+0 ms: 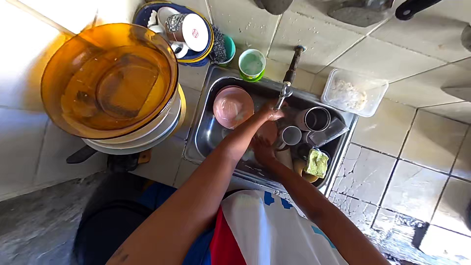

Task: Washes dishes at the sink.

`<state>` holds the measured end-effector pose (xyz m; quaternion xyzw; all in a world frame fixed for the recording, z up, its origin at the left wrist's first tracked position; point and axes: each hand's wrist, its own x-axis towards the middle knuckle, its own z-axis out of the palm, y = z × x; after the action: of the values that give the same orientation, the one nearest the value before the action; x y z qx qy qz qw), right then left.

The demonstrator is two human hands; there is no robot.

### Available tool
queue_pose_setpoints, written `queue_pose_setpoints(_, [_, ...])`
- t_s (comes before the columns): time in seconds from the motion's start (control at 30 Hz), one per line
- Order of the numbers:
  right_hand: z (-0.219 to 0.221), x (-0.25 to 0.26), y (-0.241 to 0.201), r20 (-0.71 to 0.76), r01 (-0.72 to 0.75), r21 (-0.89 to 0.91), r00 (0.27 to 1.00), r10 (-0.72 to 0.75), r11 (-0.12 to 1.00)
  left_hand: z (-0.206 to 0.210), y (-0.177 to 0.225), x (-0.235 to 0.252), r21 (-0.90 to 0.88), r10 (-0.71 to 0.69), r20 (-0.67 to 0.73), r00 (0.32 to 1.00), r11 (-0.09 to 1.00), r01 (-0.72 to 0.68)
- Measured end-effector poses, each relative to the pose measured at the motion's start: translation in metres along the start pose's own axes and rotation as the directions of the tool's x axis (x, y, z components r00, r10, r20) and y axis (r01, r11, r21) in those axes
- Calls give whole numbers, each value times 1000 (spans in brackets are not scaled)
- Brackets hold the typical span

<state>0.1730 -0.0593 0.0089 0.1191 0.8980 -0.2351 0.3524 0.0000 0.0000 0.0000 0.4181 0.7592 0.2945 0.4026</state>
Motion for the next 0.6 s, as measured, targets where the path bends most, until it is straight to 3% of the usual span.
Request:
queue_pose_setpoints(0.07, [-5,4,7,-24,29,-56,999,-31,998,-14,-2,-18,95,0,-13,1000,995,1])
queue_pose_setpoints(0.17, [-48,-18,-14,125,-2,-103,992,15,995,-32,-7,-43,203,43,33,999,978,-49])
queue_pose_setpoints(0.3, [-114,-55,-23,197,225,-68,958,-208,972,-42,-12,-63,-232,-25,-5,1000,972,23])
queue_pose_setpoints(0.37, [-141,-62,-8,176,333,67,924,-340,941,-51,-10,-72,-483,-117,39,992,867,121])
queue_pose_setpoints(0.43, [-160,-74,6,46,386,261,911,-411,885,-61,-11,-83,-666,-214,103,971,711,227])
queue_pose_setpoints(0.5, [-171,-84,6,-57,368,288,928,-367,884,-70,-11,-100,-750,-287,118,951,602,275])
queue_pose_setpoints(0.6, [-163,-81,-19,-58,132,40,990,-130,990,-59,1,-129,-854,-424,40,905,456,251])
